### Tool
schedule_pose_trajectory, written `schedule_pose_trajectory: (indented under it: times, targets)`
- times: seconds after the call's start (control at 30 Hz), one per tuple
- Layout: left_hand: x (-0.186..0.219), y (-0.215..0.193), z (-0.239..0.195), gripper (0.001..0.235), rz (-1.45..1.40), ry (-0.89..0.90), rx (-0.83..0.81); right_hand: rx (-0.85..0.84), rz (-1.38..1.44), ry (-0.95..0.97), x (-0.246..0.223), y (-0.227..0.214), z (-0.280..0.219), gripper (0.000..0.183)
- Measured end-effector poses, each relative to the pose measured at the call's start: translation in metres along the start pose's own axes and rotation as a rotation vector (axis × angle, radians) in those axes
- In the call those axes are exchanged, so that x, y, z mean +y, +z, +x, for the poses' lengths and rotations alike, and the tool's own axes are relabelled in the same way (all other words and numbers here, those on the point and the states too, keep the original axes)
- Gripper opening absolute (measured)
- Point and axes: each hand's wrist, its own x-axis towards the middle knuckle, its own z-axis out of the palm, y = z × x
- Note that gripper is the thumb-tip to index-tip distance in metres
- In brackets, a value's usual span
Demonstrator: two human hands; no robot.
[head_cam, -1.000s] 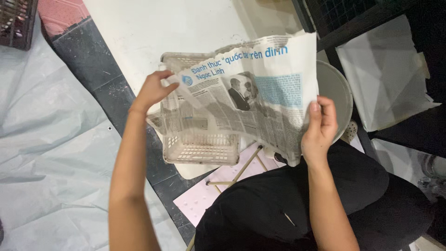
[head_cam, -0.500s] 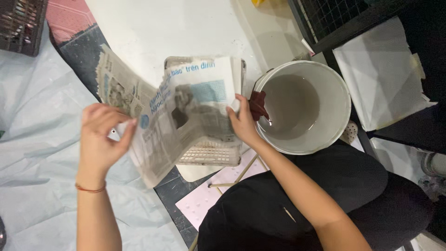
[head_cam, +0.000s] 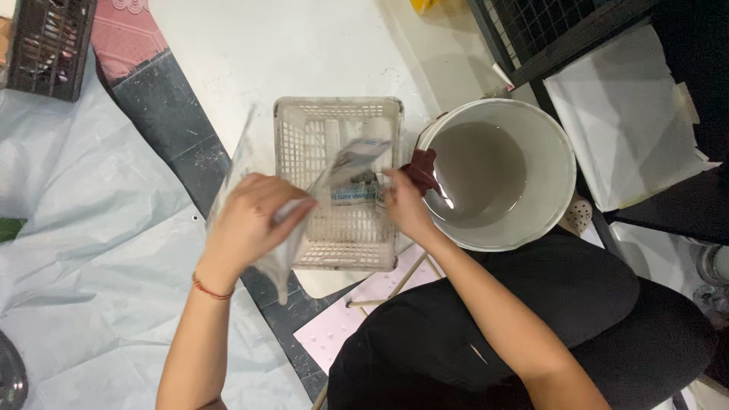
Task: The person sits on the floor and wraps individual dishes in newspaper. They dip the newspaper into a bucket of water, wring it out, and then wrap a small bowl or cup. The wrapped items are placed into a white plastic basket. The person repeats this process for several items.
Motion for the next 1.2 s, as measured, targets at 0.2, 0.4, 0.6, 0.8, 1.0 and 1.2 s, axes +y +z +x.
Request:
schedule_pose_trajectory:
  times: [0.2, 0.4, 0.6, 0.8, 1.0, 1.2]
  targets:
    - [0.035, 0.007, 0.026, 0.014, -0.192, 0.135, -0.172, 0.245, -0.094, -0.773, -0.124, -0.077, -0.051, 0.050]
    - [0.060, 0.013, 0.043, 0.028, -0.356, 0.151, -0.200, 0.228, -0.083, -0.803, -0.142, -0.091, -0.075, 0.018]
    - [0.060, 0.037, 0.044, 0.042, -0.401, 0.126, -0.186, 0.200, 0.122, -0.645, -0.112, -0.106, -0.077, 0.014]
    - [0.063, 0.077, 0.038, 0.041, -0.585, 0.102, -0.163, 0.198, 0.137, -0.579, -0.104, -0.107, -0.080, 0.014]
    - [0.055, 0.105, 0.033, 0.043, -0.598, 0.047, -0.011, 0.249, 0.066, -0.621, -0.100, -0.103, -0.076, 0.011]
    - [0.053, 0.123, 0.027, 0.040, -0.834, -0.180, -0.001, 0.337, -0.028, -0.649, -0.101, -0.098, -0.076, 0.012]
